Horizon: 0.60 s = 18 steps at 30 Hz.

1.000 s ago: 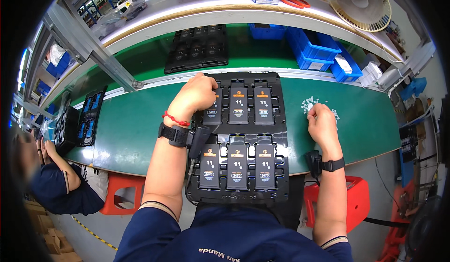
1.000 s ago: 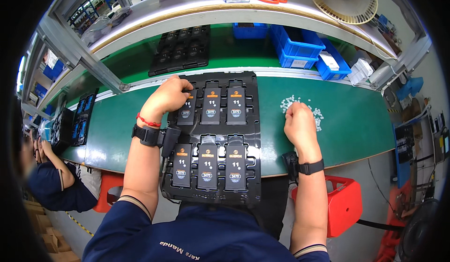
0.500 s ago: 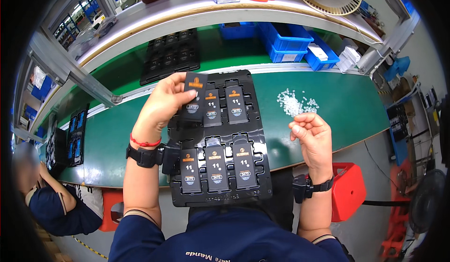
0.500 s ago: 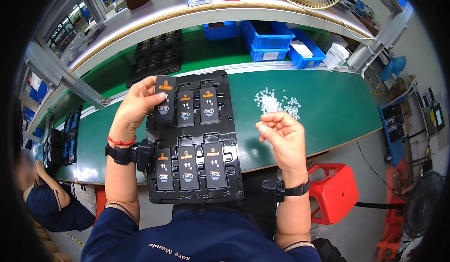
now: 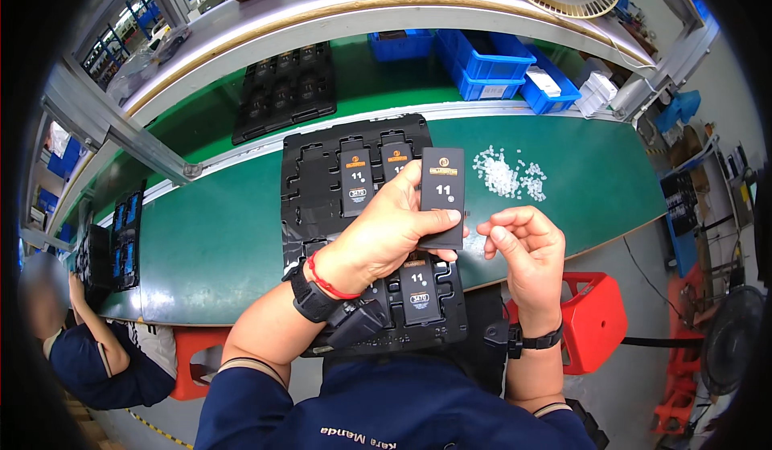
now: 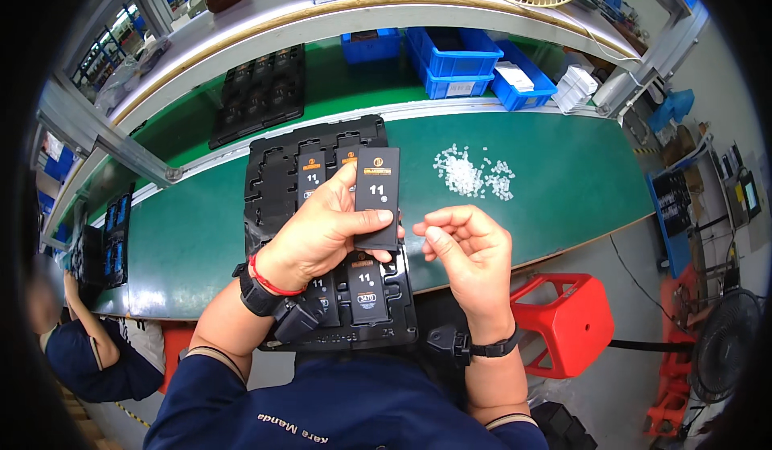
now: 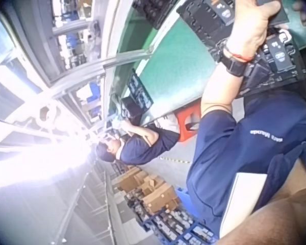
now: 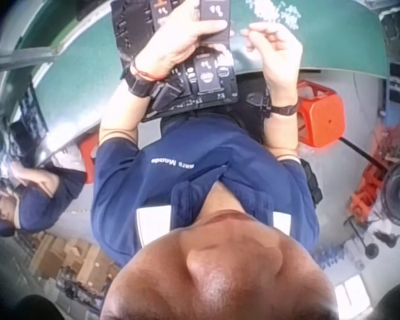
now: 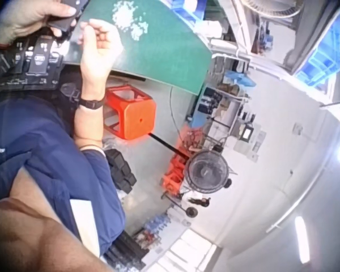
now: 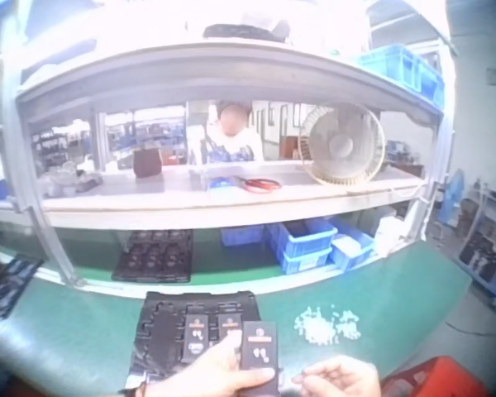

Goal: Insert clear small plastic components into electronic device housings held in an organizer tray.

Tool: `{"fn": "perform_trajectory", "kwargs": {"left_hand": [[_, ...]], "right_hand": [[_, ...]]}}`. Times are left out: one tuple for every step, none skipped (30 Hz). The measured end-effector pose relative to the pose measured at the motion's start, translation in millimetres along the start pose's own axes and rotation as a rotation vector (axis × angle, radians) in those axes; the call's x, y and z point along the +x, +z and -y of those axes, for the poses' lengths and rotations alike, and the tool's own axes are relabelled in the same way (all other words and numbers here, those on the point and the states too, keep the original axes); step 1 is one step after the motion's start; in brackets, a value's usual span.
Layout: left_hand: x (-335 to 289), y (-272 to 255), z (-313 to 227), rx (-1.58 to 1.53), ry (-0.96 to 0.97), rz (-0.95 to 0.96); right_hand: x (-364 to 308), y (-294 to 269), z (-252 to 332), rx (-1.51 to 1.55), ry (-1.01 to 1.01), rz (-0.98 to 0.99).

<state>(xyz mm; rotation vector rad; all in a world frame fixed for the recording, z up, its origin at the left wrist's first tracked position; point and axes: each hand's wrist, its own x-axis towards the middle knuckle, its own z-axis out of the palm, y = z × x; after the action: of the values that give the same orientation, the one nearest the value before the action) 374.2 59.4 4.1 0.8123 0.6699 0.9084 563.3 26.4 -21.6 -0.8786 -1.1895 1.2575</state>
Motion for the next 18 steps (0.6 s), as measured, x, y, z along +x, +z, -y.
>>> {"fn": "perform_trajectory", "kwargs": {"left_hand": [[-0.5,0.3,0.1,0.022,0.005,0.004],[-0.2,0.6,1.9,0.021,0.004,0.0],[0.4,1.1,4.4,0.055,0.044,0.003],[1.4,1.0,6.3,0.09,0.082,0.008],[1.0,1.5,6.1,0.09,0.079,0.007],[0.2,2.5,4.9,0.114,0.069,-0.001],[-0.8,3.2,4.8,0.136,0.061,-0.011],[-1.3,2.2,5.3,0.156,0.055,-0.024],[-1.6,1.8,5.8,0.154,0.053,-0.026],[-1.6,1.5,5.6,0.189,0.058,-0.026],[-1.5,1.2,5.5,0.223,0.064,-0.025],[-1.1,0.5,5.7,0.222,0.063,-0.027],[-1.1,0.1,6.2,0.241,0.072,-0.017],[-1.3,0.0,6.6,0.259,0.08,-0.007],[-1.9,1.2,6.7,0.258,0.081,-0.008],[-1.8,3.0,6.8,0.269,0.097,-0.025],[-1.8,3.7,6.9,0.28,0.113,-0.043],[-1.6,2.6,7.3,0.279,0.112,-0.044]], "right_hand": [[1.0,3.7,-0.7,0.025,-0.002,-0.004],[1.9,6.5,-1.5,0.051,-0.004,-0.007],[2.7,7.9,-4.3,0.053,0.0,-0.004],[3.7,8.5,-9.2,0.029,-0.057,-0.018],[4.4,9.1,-12.3,0.005,-0.114,-0.031],[4.6,9.7,-13.0,0.006,-0.111,-0.032],[4.3,9.6,-12.9,0.056,-0.04,-0.025],[3.9,9.7,-12.6,0.106,0.031,-0.018],[3.6,10.8,-12.4,0.106,0.034,-0.018],[4.0,12.7,-11.9,0.116,0.043,-0.032],[4.3,13.8,-11.6,0.127,0.052,-0.047],[4.3,13.7,-11.5,0.127,0.054,-0.046],[3.8,13.3,-10.8,0.122,0.061,-0.044],[3.4,13.3,-10.3,0.118,0.068,-0.042],[3.1,13.8,-9.8,0.117,0.069,-0.04],[3.2,14.0,-9.8,0.107,0.063,-0.045],[3.3,14.3,-10.0,0.097,0.058,-0.048],[3.4,14.4,-10.9,0.096,0.059,-0.048]]}}
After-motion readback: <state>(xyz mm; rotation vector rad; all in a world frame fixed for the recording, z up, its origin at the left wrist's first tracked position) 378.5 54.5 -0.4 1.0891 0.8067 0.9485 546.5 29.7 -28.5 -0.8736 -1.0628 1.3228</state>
